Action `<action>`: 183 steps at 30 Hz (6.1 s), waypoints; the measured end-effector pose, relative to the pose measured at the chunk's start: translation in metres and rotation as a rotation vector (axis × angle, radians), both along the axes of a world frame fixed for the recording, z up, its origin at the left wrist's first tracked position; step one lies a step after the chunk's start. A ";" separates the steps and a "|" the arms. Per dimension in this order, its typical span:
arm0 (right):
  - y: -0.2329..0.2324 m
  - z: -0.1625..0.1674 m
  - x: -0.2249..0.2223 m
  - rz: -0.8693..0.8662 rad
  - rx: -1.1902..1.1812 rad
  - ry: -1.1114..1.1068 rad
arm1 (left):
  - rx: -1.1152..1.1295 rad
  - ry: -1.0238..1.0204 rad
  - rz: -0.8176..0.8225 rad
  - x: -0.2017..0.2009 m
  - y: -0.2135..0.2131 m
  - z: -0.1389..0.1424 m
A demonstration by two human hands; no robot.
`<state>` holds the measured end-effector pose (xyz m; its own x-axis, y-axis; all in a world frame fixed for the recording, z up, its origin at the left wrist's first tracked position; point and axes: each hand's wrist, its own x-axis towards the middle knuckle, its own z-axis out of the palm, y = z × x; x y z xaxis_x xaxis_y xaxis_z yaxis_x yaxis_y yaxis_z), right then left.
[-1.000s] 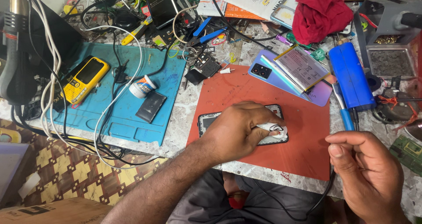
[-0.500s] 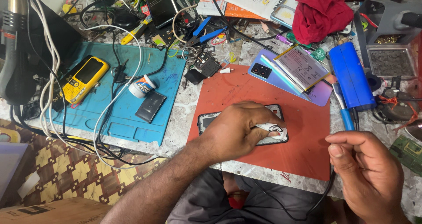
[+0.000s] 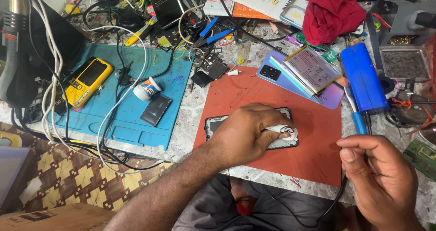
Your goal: The person applies adhesive along the edges of a disassembled smartphone frame using a small tube. They then pick up a replacement screen and align it with the frame, preparing to attach it.
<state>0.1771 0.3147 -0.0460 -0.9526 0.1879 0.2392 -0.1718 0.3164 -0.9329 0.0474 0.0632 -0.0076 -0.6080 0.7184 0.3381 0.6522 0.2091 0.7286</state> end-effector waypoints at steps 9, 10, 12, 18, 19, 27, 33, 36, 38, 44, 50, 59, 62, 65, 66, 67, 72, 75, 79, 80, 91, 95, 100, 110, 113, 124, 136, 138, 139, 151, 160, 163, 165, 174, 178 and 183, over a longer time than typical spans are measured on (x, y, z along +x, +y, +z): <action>-0.001 0.002 0.000 -0.006 0.013 -0.004 | 0.017 -0.038 0.015 0.001 -0.002 0.001; -0.002 0.002 0.000 -0.002 0.014 0.007 | 0.022 -0.032 0.020 0.002 -0.002 0.002; -0.001 0.001 0.000 0.001 -0.003 0.005 | 0.026 -0.026 0.023 0.002 -0.002 0.001; -0.002 0.001 0.000 -0.007 -0.006 -0.003 | 0.005 -0.030 0.023 0.002 -0.002 0.001; -0.002 0.001 0.000 -0.003 -0.006 0.000 | 0.003 -0.028 0.021 0.002 -0.003 0.001; -0.002 0.002 0.000 -0.011 0.026 -0.009 | 0.009 -0.037 -0.012 -0.001 -0.002 0.000; -0.001 0.003 0.000 -0.006 0.003 -0.006 | 0.002 -0.019 -0.008 -0.001 -0.002 0.002; -0.001 0.003 0.000 0.002 -0.020 0.005 | -0.001 -0.039 0.002 0.000 -0.002 0.003; -0.001 0.002 0.000 0.001 -0.024 0.007 | 0.004 -0.053 0.011 0.001 -0.002 0.003; -0.003 0.003 0.000 -0.007 -0.009 -0.008 | 0.016 -0.041 0.021 0.001 -0.002 0.002; -0.001 0.002 -0.001 -0.005 -0.022 -0.015 | 0.049 -0.139 0.036 0.000 -0.001 0.006; 0.005 0.004 -0.002 -0.014 -0.155 -0.038 | 0.159 -0.351 0.047 -0.012 -0.003 0.024; 0.004 0.015 -0.003 -0.010 -0.163 -0.119 | 0.161 -0.188 0.043 -0.013 -0.007 0.036; -0.003 0.039 -0.008 0.037 -0.143 -0.145 | 0.062 -0.001 0.095 -0.014 -0.014 0.048; -0.007 0.049 -0.011 0.043 -0.128 -0.119 | 0.052 0.033 0.089 -0.014 -0.015 0.053; -0.012 0.060 -0.015 0.048 -0.116 -0.093 | 0.040 0.069 0.083 -0.014 -0.016 0.057; -0.042 0.109 -0.051 0.231 0.363 0.227 | 0.077 -0.079 -0.004 -0.015 -0.009 0.075; -0.057 0.117 -0.069 0.272 0.456 0.126 | 0.099 -0.037 0.014 -0.016 -0.008 0.081; -0.056 0.109 -0.085 0.315 0.301 0.129 | 0.239 -0.283 -0.083 -0.023 -0.018 0.081; -0.055 0.104 -0.088 0.306 0.218 0.110 | 0.259 -0.315 -0.078 -0.025 -0.019 0.079; -0.051 0.072 -0.098 0.251 0.086 0.152 | 0.226 -0.347 0.154 -0.037 0.006 0.051; -0.046 0.073 -0.100 0.288 0.124 0.203 | 0.319 -0.412 0.099 -0.042 0.011 0.041; -0.043 0.074 -0.102 0.239 0.415 0.397 | 0.493 -0.696 -0.037 -0.046 0.014 0.034; -0.028 0.072 -0.108 0.498 0.067 -0.096 | 0.441 -0.516 -0.045 -0.038 0.006 0.040; -0.021 0.076 -0.118 0.627 0.069 -0.297 | 0.320 -0.265 0.030 -0.031 0.005 0.044; -0.008 0.077 -0.122 0.444 0.412 -0.202 | 0.169 0.206 0.171 -0.003 -0.045 0.053; -0.005 0.029 -0.129 0.447 -0.030 -0.149 | -0.180 0.018 0.345 0.030 -0.120 0.050; -0.004 0.024 -0.130 0.426 -0.071 -0.162 | -0.169 0.009 0.356 0.029 -0.121 0.046; -0.003 0.023 -0.131 0.415 -0.091 -0.169 | -0.164 0.005 0.360 0.028 -0.121 0.044; -0.010 0.034 -0.136 0.385 -0.044 -0.275 | 0.590 -0.345 0.223 0.013 -0.115 0.008; -0.015 0.028 -0.142 0.427 -0.057 -0.312 | 1.026 -0.639 -0.031 -0.009 -0.099 -0.002; -0.018 0.027 -0.143 0.422 0.038 -0.255 | 1.040 -0.652 -0.062 -0.012 -0.094 -0.002; -0.019 0.028 -0.142 0.431 0.000 -0.249 | 1.032 -0.643 -0.070 -0.013 -0.094 -0.002; -0.019 0.029 -0.141 0.412 0.006 -0.253 | 1.023 -0.645 -0.077 -0.015 -0.097 -0.002; -0.019 0.021 -0.141 0.428 -0.036 -0.229 | 1.021 -0.646 -0.069 -0.015 -0.097 -0.003; -0.020 0.014 -0.139 0.434 -0.029 -0.187 | 1.023 -0.650 -0.066 -0.014 -0.098 -0.003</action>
<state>0.0380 0.2947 -0.0320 -0.9707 -0.2335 0.0564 -0.1104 0.2253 -0.9680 0.0337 -0.0346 -0.0110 -0.8472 0.3339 0.4133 0.0915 -0.6746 0.7325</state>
